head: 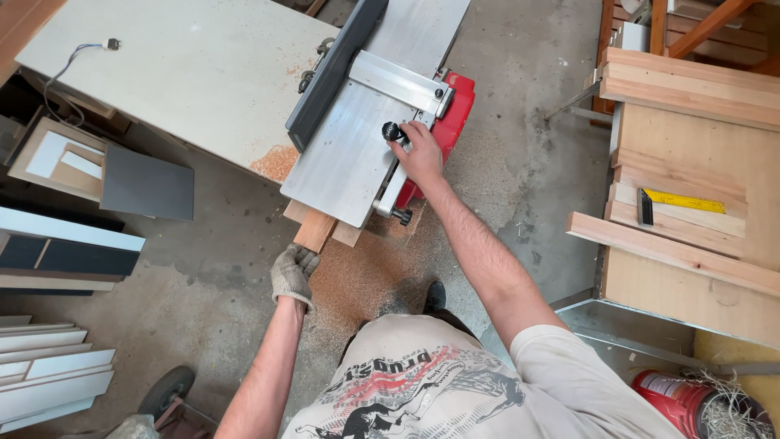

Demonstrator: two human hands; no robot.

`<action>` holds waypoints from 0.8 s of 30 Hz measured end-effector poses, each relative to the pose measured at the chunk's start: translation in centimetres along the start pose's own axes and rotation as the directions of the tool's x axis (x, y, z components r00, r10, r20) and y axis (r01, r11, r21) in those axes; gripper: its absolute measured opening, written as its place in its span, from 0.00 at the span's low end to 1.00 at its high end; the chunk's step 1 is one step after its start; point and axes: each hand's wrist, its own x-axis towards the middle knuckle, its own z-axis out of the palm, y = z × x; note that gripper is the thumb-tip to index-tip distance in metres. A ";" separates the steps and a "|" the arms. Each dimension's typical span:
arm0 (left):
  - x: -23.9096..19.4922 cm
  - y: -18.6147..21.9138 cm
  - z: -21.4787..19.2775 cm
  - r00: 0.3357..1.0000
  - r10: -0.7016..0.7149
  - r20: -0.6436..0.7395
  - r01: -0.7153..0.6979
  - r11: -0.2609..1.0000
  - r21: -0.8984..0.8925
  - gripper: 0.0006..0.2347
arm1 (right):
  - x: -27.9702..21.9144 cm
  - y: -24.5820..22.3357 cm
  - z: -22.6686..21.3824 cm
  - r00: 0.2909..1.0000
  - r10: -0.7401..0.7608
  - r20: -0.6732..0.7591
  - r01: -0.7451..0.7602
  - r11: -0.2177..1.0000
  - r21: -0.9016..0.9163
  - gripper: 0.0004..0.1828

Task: Feeding wooden boards through a jointer machine to smooth and flatten them, then stacking the finished boards.

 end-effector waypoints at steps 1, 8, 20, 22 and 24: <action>0.1 0.2 0.4 1.000 0.008 0.021 -0.007 1.000 -0.017 0.20 | 0.1 0.1 0.0 1.000 0.003 -0.003 -0.003 1.000 0.000 0.24; 3.6 -2.0 1.4 0.997 0.023 0.074 -0.017 0.997 -0.079 0.19 | -0.1 0.7 0.6 1.000 0.012 0.009 -0.012 1.000 -0.008 0.25; -1.2 1.7 6.4 0.934 0.355 0.034 -0.356 0.921 0.160 0.18 | 0.5 1.0 0.2 0.998 -0.009 0.067 0.010 1.000 -0.022 0.24; -12.5 6.1 10.1 0.840 0.536 0.086 -0.529 0.771 0.354 0.16 | 0.4 1.9 0.6 0.998 -0.053 0.041 0.053 0.999 -0.005 0.24; -13.1 5.7 14.4 0.832 0.518 0.198 -0.548 0.716 0.432 0.16 | 0.5 2.1 0.6 0.995 -0.090 0.051 0.088 0.996 0.026 0.22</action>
